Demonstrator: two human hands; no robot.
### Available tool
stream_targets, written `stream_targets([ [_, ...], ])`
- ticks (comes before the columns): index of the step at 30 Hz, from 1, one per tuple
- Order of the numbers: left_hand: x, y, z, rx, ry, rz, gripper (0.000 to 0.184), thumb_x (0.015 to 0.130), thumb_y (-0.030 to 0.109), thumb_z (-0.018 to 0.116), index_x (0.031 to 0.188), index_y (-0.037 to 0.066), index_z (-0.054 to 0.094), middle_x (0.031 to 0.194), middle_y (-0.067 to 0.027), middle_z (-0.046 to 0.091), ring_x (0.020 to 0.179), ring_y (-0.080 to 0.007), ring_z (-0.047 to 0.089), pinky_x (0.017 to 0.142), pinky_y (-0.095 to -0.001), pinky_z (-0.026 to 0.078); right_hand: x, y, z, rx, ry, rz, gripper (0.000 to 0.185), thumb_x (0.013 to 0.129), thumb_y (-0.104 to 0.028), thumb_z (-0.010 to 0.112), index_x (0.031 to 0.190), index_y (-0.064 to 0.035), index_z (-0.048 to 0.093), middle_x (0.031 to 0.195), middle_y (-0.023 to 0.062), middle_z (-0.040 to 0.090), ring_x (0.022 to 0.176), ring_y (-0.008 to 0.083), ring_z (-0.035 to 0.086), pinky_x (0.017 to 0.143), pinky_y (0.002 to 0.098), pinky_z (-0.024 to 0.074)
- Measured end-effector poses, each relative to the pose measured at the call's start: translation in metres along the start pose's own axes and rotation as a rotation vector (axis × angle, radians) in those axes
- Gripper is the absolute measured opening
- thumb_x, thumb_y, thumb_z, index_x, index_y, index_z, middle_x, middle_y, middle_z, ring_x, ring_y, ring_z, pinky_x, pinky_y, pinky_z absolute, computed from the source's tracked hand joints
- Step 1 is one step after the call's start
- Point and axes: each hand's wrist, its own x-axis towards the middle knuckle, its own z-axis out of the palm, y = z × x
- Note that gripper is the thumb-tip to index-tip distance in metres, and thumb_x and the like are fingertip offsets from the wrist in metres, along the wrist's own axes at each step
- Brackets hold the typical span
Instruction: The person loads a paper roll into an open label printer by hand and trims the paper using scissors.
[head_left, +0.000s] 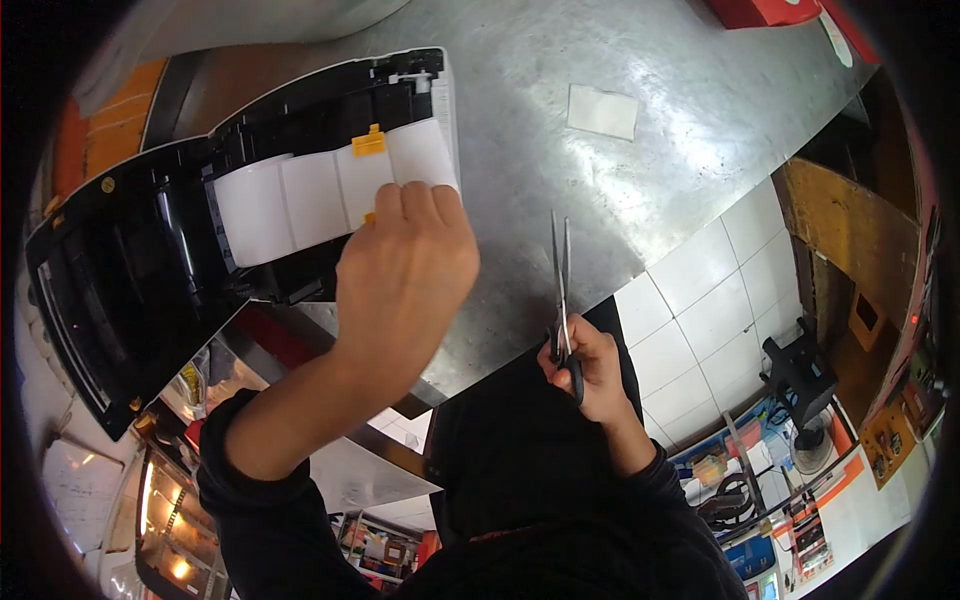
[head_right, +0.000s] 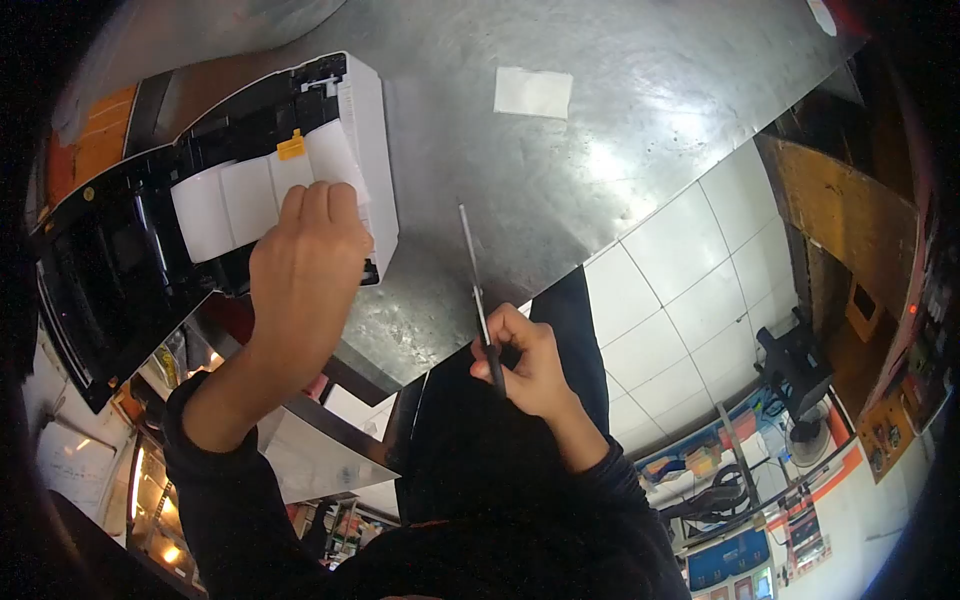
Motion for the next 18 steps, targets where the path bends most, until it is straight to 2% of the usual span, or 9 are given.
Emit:
stream_targets([
  [2, 0.000, -0.008, 0.003, -0.049, -0.069, -0.011, 0.014, 0.065, 0.008, 0.064, 0.070, 0.006, 0.051, 0.070, -0.0049, 0.052, 0.069, -0.0151, 0.056, 0.049, -0.0235, 0.049, -0.001, 0.003, -0.003, 0.022, 0.019, -0.005, 0.043, 0.077, -0.037, 0.075, 0.080, -0.0055, 0.047, 0.067, 0.0025, 0.057, 0.063, 0.0096, 0.054, 0.061, 0.0243, 0.0419],
  [6, 0.003, -0.021, 0.003, -0.202, -0.068, -0.027, 0.020, 0.067, 0.010, 0.068, 0.075, 0.004, 0.051, 0.073, -0.0061, 0.054, 0.073, -0.0183, 0.058, 0.055, -0.0254, 0.053, -0.002, 0.010, -0.009, 0.038, 0.025, -0.010, 0.041, 0.078, -0.036, 0.074, 0.081, -0.0049, 0.047, 0.068, 0.0022, 0.058, 0.063, 0.0090, 0.054, 0.061, 0.0238, 0.0418],
  [8, 0.002, -0.030, 0.006, -0.338, -0.096, -0.142, 0.021, 0.073, 0.010, 0.067, 0.080, 0.006, 0.047, 0.079, -0.0070, 0.054, 0.078, -0.0208, 0.058, 0.061, -0.0325, 0.050, -0.001, 0.008, -0.007, 0.041, 0.021, -0.015, 0.040, 0.079, -0.036, 0.073, 0.082, -0.0049, 0.048, 0.069, 0.0019, 0.058, 0.062, 0.0088, 0.054, 0.060, 0.0232, 0.0415],
  [12, 0.000, -0.046, 0.003, -0.506, -0.064, -0.224, 0.025, 0.070, 0.015, 0.071, 0.083, 0.004, 0.052, 0.084, -0.0075, 0.056, 0.082, -0.0243, 0.058, 0.062, -0.0314, 0.051, 0.005, -0.015, 0.010, 0.316, -0.171, 0.091, 0.043, 0.081, -0.043, 0.069, 0.084, -0.0047, 0.048, 0.071, 0.0016, 0.056, 0.060, 0.0082, 0.052, 0.057, 0.0217, 0.0414],
  [14, 0.000, -0.047, 0.000, -0.603, 0.202, -0.086, 0.030, 0.072, 0.017, 0.072, 0.095, 0.007, 0.057, 0.097, -0.0077, 0.057, 0.085, -0.0266, 0.058, 0.069, -0.0339, 0.049, 0.009, -0.025, 0.022, 0.452, -0.307, 0.119, 0.051, 0.082, -0.053, 0.063, 0.085, -0.0039, 0.048, 0.071, 0.0025, 0.053, 0.059, 0.0086, 0.052, 0.054, 0.0226, 0.0424],
  [18, -0.006, -0.044, 0.018, -0.626, 0.220, -0.052, 0.036, 0.072, 0.020, 0.073, 0.105, 0.010, 0.060, 0.109, -0.0085, 0.056, 0.092, -0.0275, 0.057, 0.077, -0.0341, 0.048, 0.019, -0.031, 0.033, 0.528, -0.368, 0.197, 0.059, 0.082, -0.062, 0.056, 0.084, -0.0031, 0.049, 0.068, 0.0036, 0.052, 0.057, 0.0092, 0.051, 0.052, 0.0225, 0.0414],
])
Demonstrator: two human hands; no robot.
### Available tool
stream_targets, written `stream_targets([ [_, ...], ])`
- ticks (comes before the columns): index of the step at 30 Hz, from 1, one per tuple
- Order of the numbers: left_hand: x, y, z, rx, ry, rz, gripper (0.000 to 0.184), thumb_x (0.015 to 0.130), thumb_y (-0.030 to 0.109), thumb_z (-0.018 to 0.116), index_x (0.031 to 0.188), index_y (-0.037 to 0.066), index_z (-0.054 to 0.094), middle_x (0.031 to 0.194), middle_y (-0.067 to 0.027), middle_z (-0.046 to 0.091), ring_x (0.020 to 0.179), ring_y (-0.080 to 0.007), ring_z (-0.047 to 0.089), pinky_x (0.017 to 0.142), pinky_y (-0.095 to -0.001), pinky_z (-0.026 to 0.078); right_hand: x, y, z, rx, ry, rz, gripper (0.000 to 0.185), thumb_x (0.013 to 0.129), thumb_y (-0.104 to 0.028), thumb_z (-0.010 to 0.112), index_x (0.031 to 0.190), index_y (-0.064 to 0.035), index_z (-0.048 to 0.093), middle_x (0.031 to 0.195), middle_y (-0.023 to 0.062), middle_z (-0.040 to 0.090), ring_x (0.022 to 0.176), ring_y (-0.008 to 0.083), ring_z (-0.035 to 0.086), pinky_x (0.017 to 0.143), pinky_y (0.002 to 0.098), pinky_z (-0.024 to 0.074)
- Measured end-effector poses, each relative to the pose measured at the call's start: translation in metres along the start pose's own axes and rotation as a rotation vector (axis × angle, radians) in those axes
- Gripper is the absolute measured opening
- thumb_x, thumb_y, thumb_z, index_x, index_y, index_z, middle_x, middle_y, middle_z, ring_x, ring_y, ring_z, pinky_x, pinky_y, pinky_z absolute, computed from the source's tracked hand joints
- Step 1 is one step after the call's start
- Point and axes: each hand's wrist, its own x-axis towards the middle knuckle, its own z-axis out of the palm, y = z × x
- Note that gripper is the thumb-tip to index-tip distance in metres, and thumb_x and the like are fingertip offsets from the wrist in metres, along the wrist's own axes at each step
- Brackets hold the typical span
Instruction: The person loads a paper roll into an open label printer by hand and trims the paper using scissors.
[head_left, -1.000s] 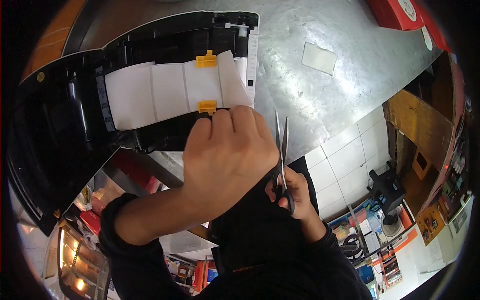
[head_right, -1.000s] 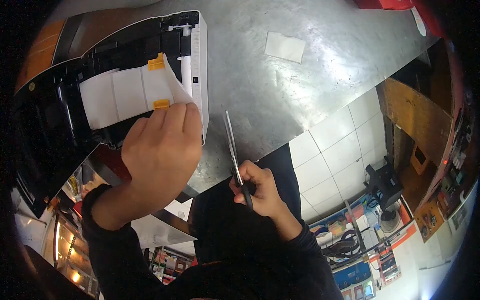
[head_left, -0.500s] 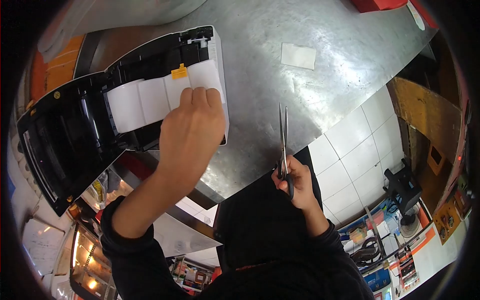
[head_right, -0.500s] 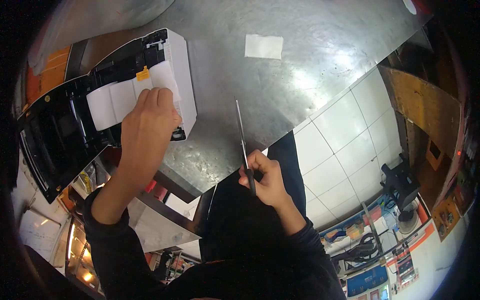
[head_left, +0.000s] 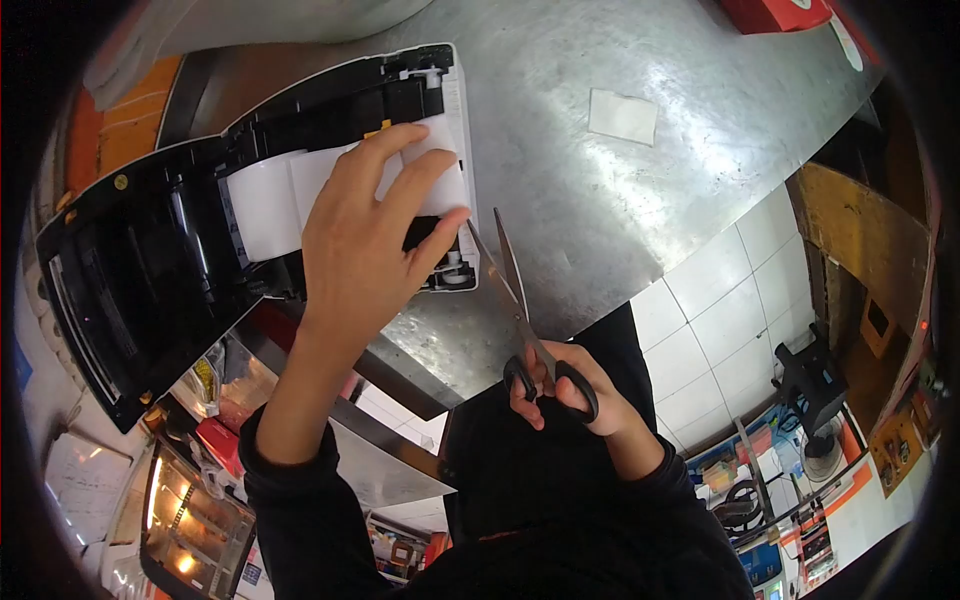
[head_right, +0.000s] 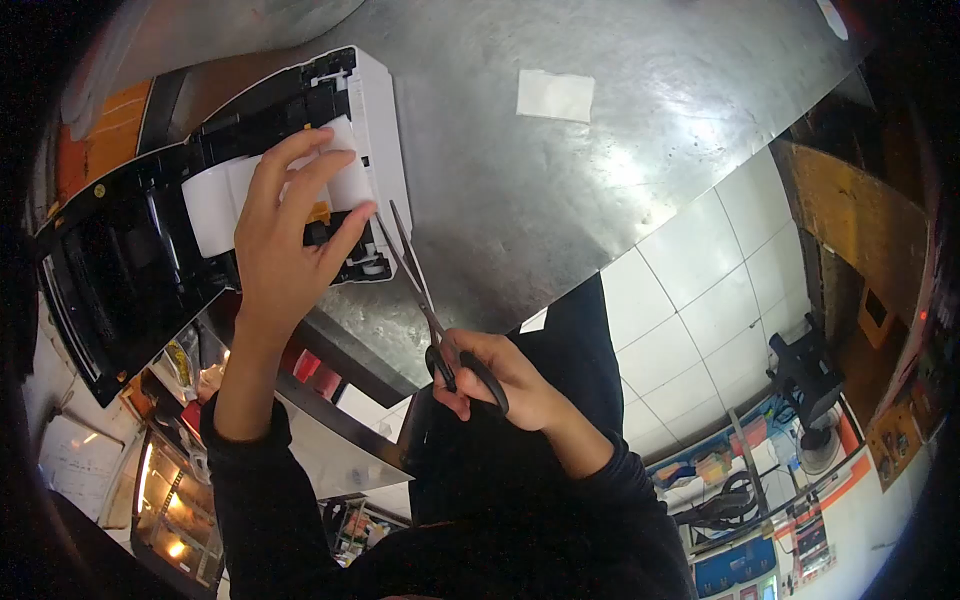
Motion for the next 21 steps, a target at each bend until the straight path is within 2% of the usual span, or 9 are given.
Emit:
stream_targets([
  [3, -0.004, -0.005, 0.007, 0.034, 0.069, 0.008, 0.033, 0.069, 0.016, 0.073, 0.101, 0.012, 0.065, 0.115, -0.0078, 0.056, 0.097, -0.0266, 0.056, 0.078, -0.0336, 0.048, 0.005, 0.000, 0.000, 0.010, -0.023, -0.007, 0.059, 0.082, -0.061, 0.056, 0.084, -0.0024, 0.050, 0.067, 0.0038, 0.052, 0.055, 0.0097, 0.052, 0.051, 0.0224, 0.0413],
  [6, -0.004, -0.007, 0.013, 0.124, 0.329, 0.102, 0.034, 0.059, 0.006, 0.068, 0.091, 0.015, 0.070, 0.113, -0.0044, 0.060, 0.101, -0.0273, 0.057, 0.082, -0.0348, 0.047, 0.008, -0.002, 0.002, -0.028, -0.002, -0.002, 0.061, 0.082, -0.063, 0.055, 0.085, -0.0020, 0.051, 0.065, 0.0042, 0.052, 0.054, 0.0102, 0.052, 0.049, 0.0227, 0.0412],
  [7, -0.008, -0.012, 0.011, 0.122, 0.330, 0.097, 0.034, 0.059, 0.006, 0.068, 0.091, 0.015, 0.070, 0.113, -0.0044, 0.060, 0.101, -0.0273, 0.057, 0.082, -0.0348, 0.047, 0.008, -0.002, 0.002, -0.030, -0.001, 0.003, 0.061, 0.082, -0.063, 0.055, 0.085, -0.0020, 0.051, 0.065, 0.0042, 0.052, 0.054, 0.0102, 0.052, 0.049, 0.0227, 0.0412],
  [9, -0.016, -0.024, 0.005, 0.182, 0.138, 0.189, 0.033, 0.068, 0.001, 0.066, 0.099, 0.013, 0.070, 0.119, -0.0058, 0.058, 0.114, -0.0297, 0.050, 0.088, -0.0374, 0.045, 0.009, -0.001, 0.002, -0.066, 0.020, 0.000, 0.063, 0.081, -0.065, 0.053, 0.087, -0.0022, 0.052, 0.066, 0.0048, 0.053, 0.053, 0.0105, 0.052, 0.048, 0.0223, 0.0410],
  [10, -0.018, -0.024, 0.004, 0.181, 0.137, 0.185, 0.033, 0.068, 0.001, 0.066, 0.099, 0.013, 0.070, 0.119, -0.0058, 0.058, 0.114, -0.0297, 0.050, 0.088, -0.0374, 0.045, 0.008, -0.001, 0.003, -0.066, 0.020, 0.004, 0.063, 0.081, -0.065, 0.053, 0.087, -0.0022, 0.052, 0.066, 0.0048, 0.053, 0.053, 0.0105, 0.052, 0.048, 0.0223, 0.0410],
  [12, -0.021, -0.020, 0.002, 0.000, 0.061, 0.061, 0.029, 0.068, 0.002, 0.068, 0.096, 0.010, 0.070, 0.112, -0.0065, 0.062, 0.116, -0.0305, 0.050, 0.092, -0.0390, 0.043, 0.006, -0.002, 0.004, -0.037, 0.046, 0.008, 0.063, 0.081, -0.066, 0.052, 0.086, -0.0029, 0.052, 0.065, 0.0050, 0.053, 0.053, 0.0107, 0.052, 0.047, 0.0222, 0.0406],
  [13, -0.022, -0.020, 0.003, -0.002, 0.061, 0.059, 0.029, 0.068, 0.002, 0.068, 0.096, 0.010, 0.070, 0.112, -0.0065, 0.062, 0.116, -0.0305, 0.050, 0.092, -0.0390, 0.043, 0.007, -0.002, 0.004, -0.038, 0.048, 0.010, 0.063, 0.081, -0.066, 0.052, 0.086, -0.0029, 0.052, 0.065, 0.0050, 0.053, 0.053, 0.0107, 0.052, 0.047, 0.0222, 0.0406],
  [15, -0.026, -0.021, 0.010, -0.064, 0.080, 0.041, 0.022, 0.068, 0.012, 0.072, 0.090, 0.009, 0.069, 0.106, -0.0025, 0.063, 0.108, -0.0266, 0.055, 0.084, -0.0363, 0.046, 0.008, -0.003, 0.003, 0.004, 0.004, 0.026, 0.064, 0.081, -0.067, 0.052, 0.085, -0.0027, 0.051, 0.065, 0.0055, 0.053, 0.053, 0.0107, 0.051, 0.046, 0.0222, 0.0400],
  [21, -0.034, -0.022, 0.021, -0.126, 0.141, 0.039, 0.027, 0.068, 0.011, 0.072, 0.095, 0.008, 0.070, 0.102, -0.0021, 0.065, 0.109, -0.0238, 0.056, 0.084, -0.0364, 0.046, 0.006, -0.007, -0.002, 0.085, -0.007, 0.079, 0.067, 0.079, -0.069, 0.051, 0.083, -0.0026, 0.049, 0.063, 0.0057, 0.051, 0.051, 0.0103, 0.049, 0.046, 0.0221, 0.0387],
])
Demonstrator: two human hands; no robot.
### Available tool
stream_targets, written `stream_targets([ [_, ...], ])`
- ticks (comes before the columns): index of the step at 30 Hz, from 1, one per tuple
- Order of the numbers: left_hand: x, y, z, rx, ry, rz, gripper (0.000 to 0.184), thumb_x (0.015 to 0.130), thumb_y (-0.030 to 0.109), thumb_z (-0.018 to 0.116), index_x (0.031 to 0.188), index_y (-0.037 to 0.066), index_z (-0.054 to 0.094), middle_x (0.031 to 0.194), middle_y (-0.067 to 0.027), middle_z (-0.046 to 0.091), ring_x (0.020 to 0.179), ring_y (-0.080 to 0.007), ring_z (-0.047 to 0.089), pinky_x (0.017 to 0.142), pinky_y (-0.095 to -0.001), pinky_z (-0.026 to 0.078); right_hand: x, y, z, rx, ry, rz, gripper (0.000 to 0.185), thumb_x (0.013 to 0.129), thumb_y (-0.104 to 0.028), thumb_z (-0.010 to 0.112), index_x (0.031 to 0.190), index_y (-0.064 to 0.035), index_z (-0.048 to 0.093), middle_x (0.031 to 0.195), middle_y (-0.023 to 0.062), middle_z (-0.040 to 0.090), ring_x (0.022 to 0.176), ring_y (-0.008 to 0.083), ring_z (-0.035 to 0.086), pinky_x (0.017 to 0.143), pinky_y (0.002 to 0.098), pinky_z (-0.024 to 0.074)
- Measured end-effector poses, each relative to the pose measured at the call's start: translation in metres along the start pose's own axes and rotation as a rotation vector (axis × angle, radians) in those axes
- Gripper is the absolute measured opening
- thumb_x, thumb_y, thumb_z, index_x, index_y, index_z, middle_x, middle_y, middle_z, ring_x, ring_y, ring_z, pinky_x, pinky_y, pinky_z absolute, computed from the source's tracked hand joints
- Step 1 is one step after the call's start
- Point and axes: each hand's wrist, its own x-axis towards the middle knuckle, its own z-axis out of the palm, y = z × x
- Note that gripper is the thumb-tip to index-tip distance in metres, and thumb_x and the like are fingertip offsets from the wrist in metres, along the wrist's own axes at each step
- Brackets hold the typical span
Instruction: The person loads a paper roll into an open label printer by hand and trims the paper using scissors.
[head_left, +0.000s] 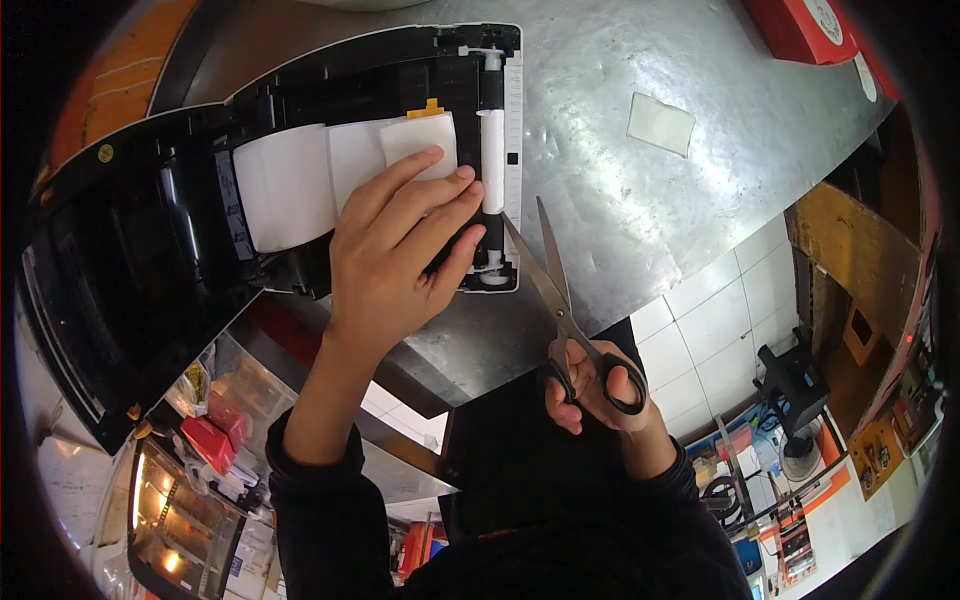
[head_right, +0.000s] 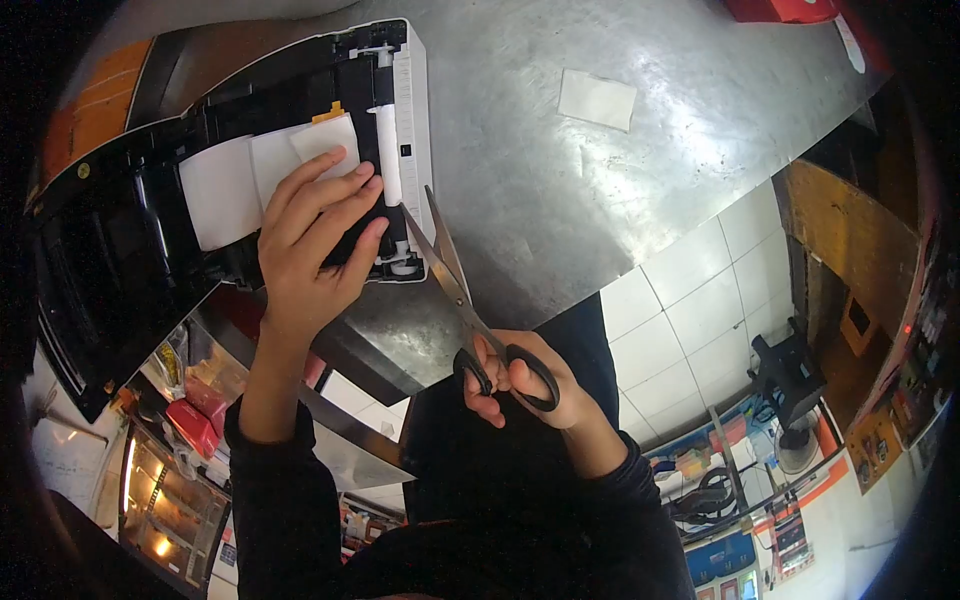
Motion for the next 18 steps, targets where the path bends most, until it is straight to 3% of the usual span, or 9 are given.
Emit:
stream_targets([
  [4, 0.000, 0.001, -0.002, 0.003, -0.012, -0.002, 0.026, 0.069, 0.010, 0.072, 0.095, 0.007, 0.070, 0.102, -0.0015, 0.065, 0.108, -0.0232, 0.057, 0.083, -0.0363, 0.046, 0.003, 0.008, 0.009, -0.080, 0.070, -0.024, 0.063, 0.079, -0.066, 0.056, 0.083, -0.0039, 0.048, 0.064, 0.0041, 0.050, 0.052, 0.0094, 0.049, 0.047, 0.0219, 0.0379],
  [7, 0.001, 0.001, -0.002, 0.015, -0.017, -0.003, 0.025, 0.069, 0.010, 0.072, 0.095, 0.008, 0.070, 0.101, -0.0010, 0.065, 0.108, -0.0228, 0.057, 0.082, -0.0357, 0.046, 0.013, 0.024, 0.006, -0.269, 0.142, -0.129, 0.056, 0.076, -0.058, 0.065, 0.085, -0.0052, 0.047, 0.070, 0.0009, 0.052, 0.057, 0.0076, 0.048, 0.051, 0.0215, 0.0371],
  [10, 0.001, -0.001, 0.000, -0.002, 0.017, 0.004, 0.025, 0.069, 0.010, 0.072, 0.094, 0.008, 0.070, 0.101, -0.0005, 0.065, 0.108, -0.0226, 0.057, 0.081, -0.0346, 0.046, 0.023, 0.021, 0.003, -0.343, 0.231, -0.180, 0.059, 0.077, -0.062, 0.062, 0.085, -0.0059, 0.046, 0.070, 0.0012, 0.051, 0.059, 0.0076, 0.048, 0.053, 0.0216, 0.0370],
  [12, -0.002, 0.002, -0.002, 0.003, -0.021, 0.009, 0.025, 0.069, 0.010, 0.072, 0.094, 0.008, 0.070, 0.101, -0.0003, 0.065, 0.108, -0.0223, 0.057, 0.081, -0.0344, 0.046, 0.040, 0.002, 0.003, -0.361, 0.355, -0.341, 0.065, 0.076, -0.070, 0.054, 0.086, -0.0064, 0.046, 0.069, 0.0017, 0.050, 0.058, 0.0086, 0.046, 0.055, 0.0226, 0.0360],
  [14, -0.003, 0.005, -0.004, 0.001, -0.021, 0.010, 0.024, 0.069, 0.011, 0.072, 0.093, 0.009, 0.070, 0.101, -0.0006, 0.065, 0.108, -0.0224, 0.057, 0.081, -0.0347, 0.046, 0.036, -0.013, 0.006, -0.375, 0.318, -0.465, 0.066, 0.075, -0.071, 0.056, 0.086, -0.0062, 0.046, 0.069, 0.0021, 0.050, 0.058, 0.0085, 0.046, 0.054, 0.0225, 0.0359],
  [16, -0.002, 0.004, -0.003, -0.006, -0.027, 0.005, 0.024, 0.069, 0.011, 0.072, 0.093, 0.009, 0.070, 0.100, -0.0009, 0.065, 0.107, -0.0224, 0.057, 0.082, -0.0350, 0.046, 0.022, -0.015, 0.016, -0.381, 0.309, -0.441, 0.068, 0.074, -0.072, 0.056, 0.086, -0.0060, 0.046, 0.069, 0.0023, 0.051, 0.058, 0.0079, 0.048, 0.053, 0.0216, 0.0362],
  [18, -0.002, 0.001, -0.001, -0.024, 0.028, 0.009, 0.022, 0.068, 0.012, 0.074, 0.090, 0.009, 0.070, 0.096, -0.0014, 0.066, 0.105, -0.0222, 0.059, 0.080, -0.0341, 0.047, 0.007, -0.004, 0.019, -0.384, 0.267, -0.238, 0.068, 0.073, -0.071, 0.058, 0.086, -0.0057, 0.047, 0.069, 0.0017, 0.052, 0.058, 0.0073, 0.048, 0.053, 0.0211, 0.0371],
])
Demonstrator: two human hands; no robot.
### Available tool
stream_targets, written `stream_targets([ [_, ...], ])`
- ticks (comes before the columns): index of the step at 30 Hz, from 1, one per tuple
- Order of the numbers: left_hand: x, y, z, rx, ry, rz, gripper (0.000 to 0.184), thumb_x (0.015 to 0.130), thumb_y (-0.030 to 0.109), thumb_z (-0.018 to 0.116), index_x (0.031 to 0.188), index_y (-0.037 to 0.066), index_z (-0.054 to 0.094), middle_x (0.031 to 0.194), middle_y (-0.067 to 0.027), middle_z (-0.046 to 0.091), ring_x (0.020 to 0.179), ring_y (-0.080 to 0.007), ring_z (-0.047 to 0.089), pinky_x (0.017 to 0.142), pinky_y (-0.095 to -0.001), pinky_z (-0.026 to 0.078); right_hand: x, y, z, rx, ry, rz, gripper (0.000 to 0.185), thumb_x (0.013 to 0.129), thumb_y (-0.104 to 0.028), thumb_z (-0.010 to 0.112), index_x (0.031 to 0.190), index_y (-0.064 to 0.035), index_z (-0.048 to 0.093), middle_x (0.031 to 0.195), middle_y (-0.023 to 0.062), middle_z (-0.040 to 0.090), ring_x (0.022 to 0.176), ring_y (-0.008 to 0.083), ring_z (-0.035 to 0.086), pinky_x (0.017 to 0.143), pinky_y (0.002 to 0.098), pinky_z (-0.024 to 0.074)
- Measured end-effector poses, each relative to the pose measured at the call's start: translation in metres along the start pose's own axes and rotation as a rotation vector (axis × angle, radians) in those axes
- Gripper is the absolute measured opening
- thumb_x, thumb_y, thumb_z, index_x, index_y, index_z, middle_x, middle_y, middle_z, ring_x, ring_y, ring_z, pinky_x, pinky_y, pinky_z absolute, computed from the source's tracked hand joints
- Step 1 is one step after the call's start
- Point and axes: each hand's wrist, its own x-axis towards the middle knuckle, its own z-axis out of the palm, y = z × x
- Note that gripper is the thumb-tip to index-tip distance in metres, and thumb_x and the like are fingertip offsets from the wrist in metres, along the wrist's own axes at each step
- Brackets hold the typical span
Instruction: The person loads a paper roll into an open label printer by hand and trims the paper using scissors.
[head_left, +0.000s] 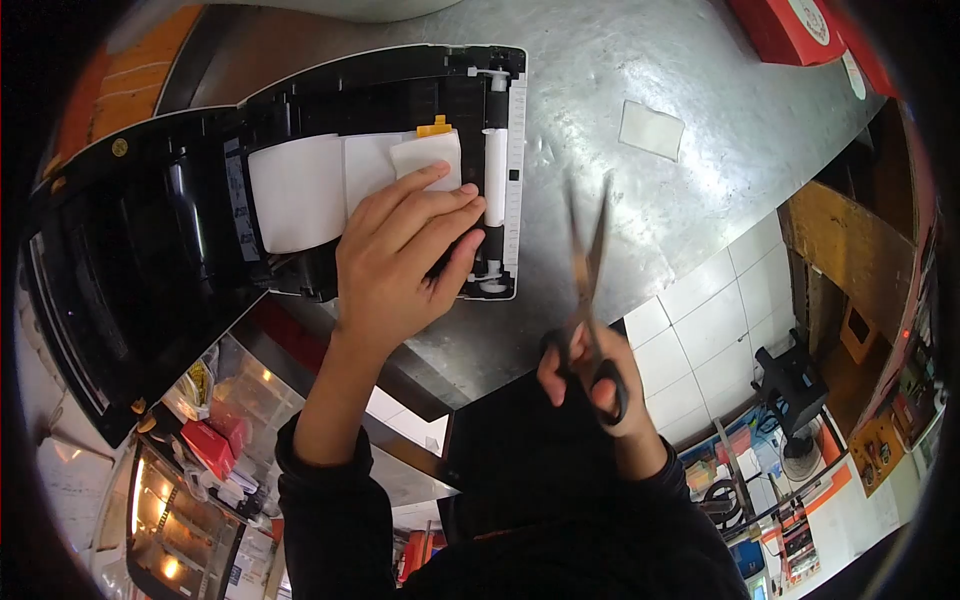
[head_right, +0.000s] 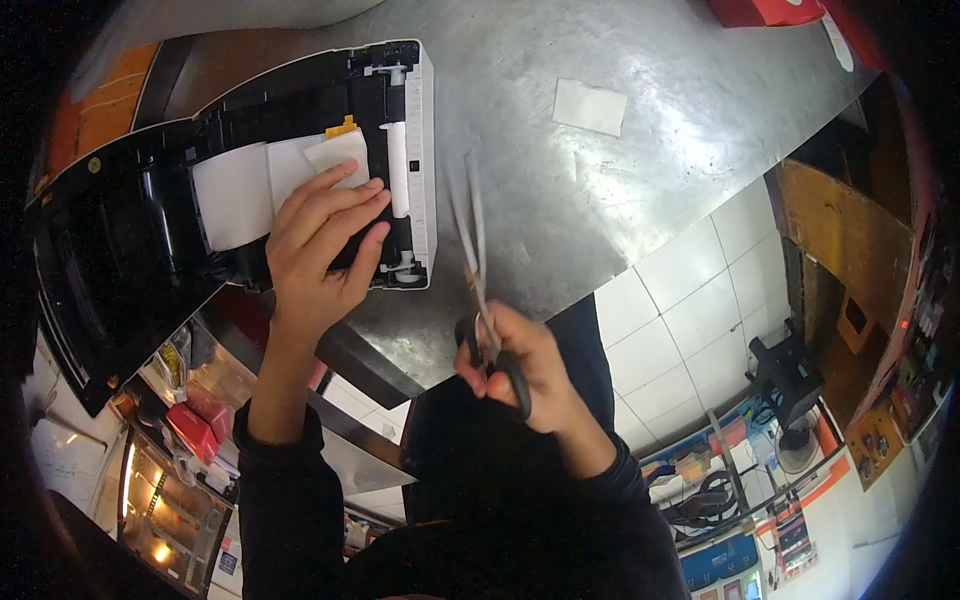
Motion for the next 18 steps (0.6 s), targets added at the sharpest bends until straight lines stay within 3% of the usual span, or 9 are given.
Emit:
stream_targets([
  [5, 0.000, 0.001, 0.005, 0.004, 0.068, -0.002, 0.020, 0.066, 0.014, 0.077, 0.084, 0.010, 0.070, 0.088, -0.0009, 0.067, 0.096, -0.0214, 0.064, 0.072, -0.0304, 0.050, -0.007, 0.017, 0.007, 0.095, -0.110, 0.132, 0.059, 0.080, -0.062, 0.057, 0.085, -0.0046, 0.049, 0.067, 0.0005, 0.052, 0.057, 0.0072, 0.048, 0.053, 0.0210, 0.0385],
  [7, 0.001, 0.003, 0.005, 0.026, 0.078, 0.008, 0.019, 0.066, 0.014, 0.077, 0.083, 0.010, 0.070, 0.086, -0.0004, 0.067, 0.093, -0.0212, 0.065, 0.069, -0.0291, 0.050, -0.008, 0.017, 0.009, 0.137, -0.098, 0.142, 0.059, 0.080, -0.063, 0.058, 0.085, -0.0045, 0.049, 0.067, 0.0007, 0.052, 0.056, 0.0072, 0.048, 0.053, 0.0210, 0.0383],
  [9, 0.005, 0.007, 0.000, 0.068, 0.027, 0.030, 0.019, 0.066, 0.009, 0.079, 0.084, 0.006, 0.071, 0.087, -0.0060, 0.068, 0.093, -0.0263, 0.067, 0.071, -0.0301, 0.054, -0.010, 0.018, 0.010, 0.176, -0.088, 0.149, 0.060, 0.079, -0.063, 0.058, 0.085, -0.0045, 0.049, 0.067, 0.0008, 0.052, 0.056, 0.0072, 0.048, 0.052, 0.0209, 0.0382],
  [13, 0.009, 0.011, -0.003, 0.129, 0.006, 0.096, 0.018, 0.067, 0.010, 0.079, 0.082, 0.007, 0.071, 0.085, -0.0043, 0.068, 0.090, -0.0257, 0.068, 0.066, -0.0279, 0.054, -0.016, 0.018, 0.008, 0.155, -0.085, 0.176, 0.061, 0.078, -0.065, 0.059, 0.085, -0.0048, 0.049, 0.066, 0.0008, 0.052, 0.054, 0.0069, 0.048, 0.050, 0.0213, 0.0373],
  [16, 0.017, 0.018, -0.010, 0.220, -0.063, 0.138, 0.015, 0.068, 0.012, 0.077, 0.082, 0.008, 0.070, 0.083, -0.0031, 0.067, 0.088, -0.0246, 0.068, 0.061, -0.0258, 0.053, -0.017, 0.019, 0.007, 0.164, -0.076, 0.165, 0.060, 0.078, -0.064, 0.059, 0.085, -0.0049, 0.049, 0.066, 0.0007, 0.051, 0.054, 0.0066, 0.047, 0.050, 0.0210, 0.0367],
  [18, 0.025, 0.023, -0.017, 0.317, -0.252, 0.205, 0.015, 0.069, 0.013, 0.074, 0.082, 0.007, 0.068, 0.080, -0.0035, 0.065, 0.087, -0.0231, 0.069, 0.057, -0.0249, 0.052, -0.017, 0.021, 0.006, 0.176, -0.072, 0.151, 0.059, 0.078, -0.063, 0.060, 0.085, -0.0049, 0.049, 0.066, 0.0007, 0.051, 0.054, 0.0064, 0.047, 0.050, 0.0207, 0.0366],
])
